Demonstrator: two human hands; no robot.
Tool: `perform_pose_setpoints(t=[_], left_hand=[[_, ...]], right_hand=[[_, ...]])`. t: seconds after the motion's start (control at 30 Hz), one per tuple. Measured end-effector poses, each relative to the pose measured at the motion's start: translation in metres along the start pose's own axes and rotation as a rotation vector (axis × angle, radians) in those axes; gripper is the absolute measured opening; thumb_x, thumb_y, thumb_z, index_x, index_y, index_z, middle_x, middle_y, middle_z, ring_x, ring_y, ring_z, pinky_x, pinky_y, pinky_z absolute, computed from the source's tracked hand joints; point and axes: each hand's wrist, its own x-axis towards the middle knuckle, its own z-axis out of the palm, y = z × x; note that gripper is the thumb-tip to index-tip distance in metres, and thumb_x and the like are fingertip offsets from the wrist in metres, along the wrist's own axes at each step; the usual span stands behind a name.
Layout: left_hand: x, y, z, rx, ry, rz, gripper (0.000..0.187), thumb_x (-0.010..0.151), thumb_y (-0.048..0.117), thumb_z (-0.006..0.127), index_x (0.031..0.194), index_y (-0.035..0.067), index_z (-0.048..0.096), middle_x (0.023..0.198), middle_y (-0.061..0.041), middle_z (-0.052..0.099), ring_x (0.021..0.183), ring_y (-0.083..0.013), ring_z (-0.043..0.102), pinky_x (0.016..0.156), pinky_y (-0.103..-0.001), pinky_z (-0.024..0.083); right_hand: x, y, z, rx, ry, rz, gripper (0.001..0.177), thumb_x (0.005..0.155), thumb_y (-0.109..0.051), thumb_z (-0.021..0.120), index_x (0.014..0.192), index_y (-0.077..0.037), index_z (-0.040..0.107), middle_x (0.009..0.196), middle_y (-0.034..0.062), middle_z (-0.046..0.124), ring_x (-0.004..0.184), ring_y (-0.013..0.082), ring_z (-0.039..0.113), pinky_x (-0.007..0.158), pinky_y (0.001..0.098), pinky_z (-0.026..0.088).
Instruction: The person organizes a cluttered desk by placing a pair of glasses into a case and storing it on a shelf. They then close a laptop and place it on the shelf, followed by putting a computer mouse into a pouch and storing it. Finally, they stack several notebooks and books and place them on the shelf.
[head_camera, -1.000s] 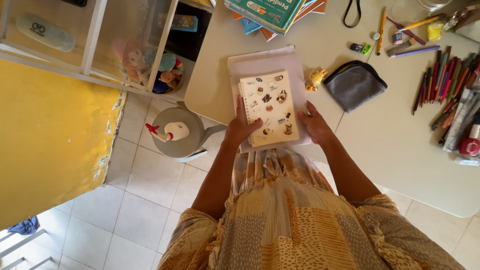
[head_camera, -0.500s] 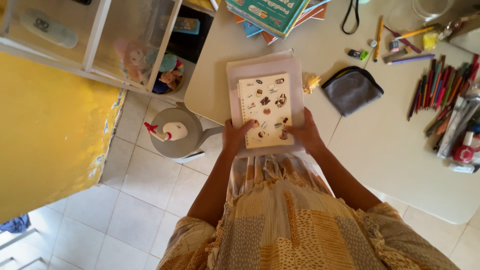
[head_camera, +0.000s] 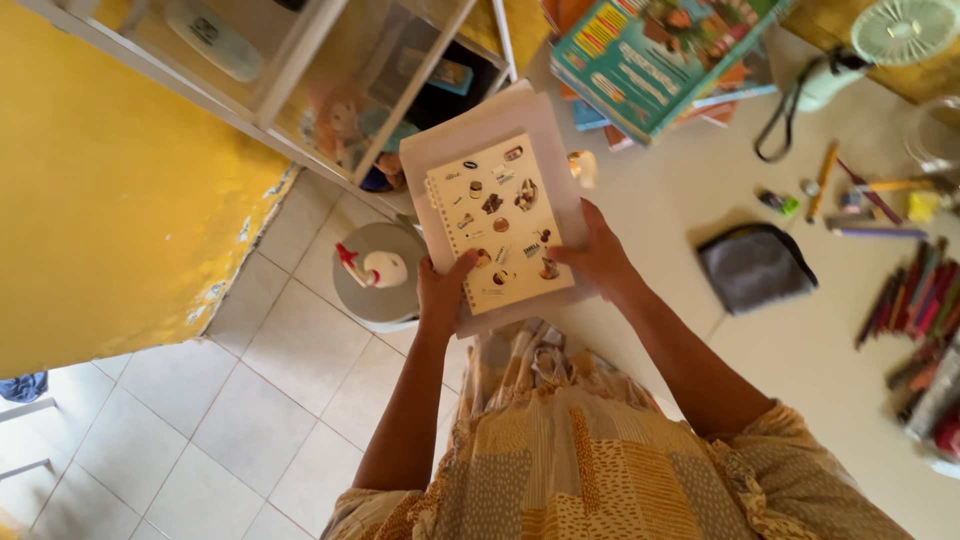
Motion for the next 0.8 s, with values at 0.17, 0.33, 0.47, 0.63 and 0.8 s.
perform_pose_setpoints(t=[0.17, 0.33, 0.47, 0.63, 0.8], left_hand=[[0.078, 0.029, -0.006, -0.17, 0.031, -0.015, 0.07, 0.075, 0.024, 0.086, 0.124, -0.005, 0.045, 0.108, -0.02, 0.068, 0.088, -0.0248, 0.073, 0.074, -0.037, 0.064], [0.18, 0.042, -0.012, -0.177, 0.102, -0.024, 0.072, 0.076, 0.025, 0.088, 0.126, -0.007, 0.047, 0.113, -0.021, 0.067, 0.095, -0.0252, 0.072, 0.08, -0.035, 0.063], [0.265, 0.046, -0.007, -0.297, 0.146, -0.013, 0.078, 0.072, 0.023, 0.091, 0.127, -0.008, 0.046, 0.119, -0.021, 0.065, 0.102, -0.0265, 0.069, 0.085, -0.036, 0.061], [0.349, 0.053, 0.009, -0.299, 0.193, 0.093, 0.082, 0.07, 0.024, 0.092, 0.13, -0.007, 0.045, 0.122, -0.018, 0.064, 0.107, -0.0261, 0.065, 0.089, -0.036, 0.056], [0.421, 0.07, 0.028, -0.098, 0.357, 0.083, 0.083, 0.072, 0.033, 0.092, 0.13, -0.007, 0.048, 0.124, -0.019, 0.062, 0.108, -0.0272, 0.064, 0.09, -0.037, 0.056]], right_hand=[[0.083, -0.047, 0.03, -0.101, -0.062, -0.136, 0.093, 0.073, -0.003, 0.083, 0.153, -0.008, 0.036, 0.139, 0.0155, 0.061, 0.126, 0.0264, 0.061, 0.106, 0.0377, 0.049], [0.188, -0.082, 0.06, -0.3, -0.078, -0.042, 0.091, 0.074, -0.014, 0.081, 0.154, -0.01, 0.037, 0.138, 0.0162, 0.063, 0.125, 0.0288, 0.061, 0.108, 0.0393, 0.046], [0.28, -0.092, 0.079, -0.325, -0.104, 0.025, 0.088, 0.074, -0.014, 0.073, 0.154, -0.013, 0.038, 0.135, 0.0157, 0.062, 0.119, 0.0312, 0.064, 0.103, 0.0407, 0.048], [0.402, -0.078, 0.087, -0.546, -0.139, -0.112, 0.061, 0.078, -0.015, 0.074, 0.135, -0.002, 0.058, 0.126, 0.023, 0.069, 0.119, 0.0357, 0.066, 0.1, 0.0422, 0.051], [0.497, -0.085, 0.103, -0.653, -0.06, -0.128, 0.066, 0.077, -0.018, 0.078, 0.139, -0.006, 0.057, 0.126, 0.023, 0.068, 0.118, 0.0381, 0.065, 0.101, 0.0438, 0.051]])
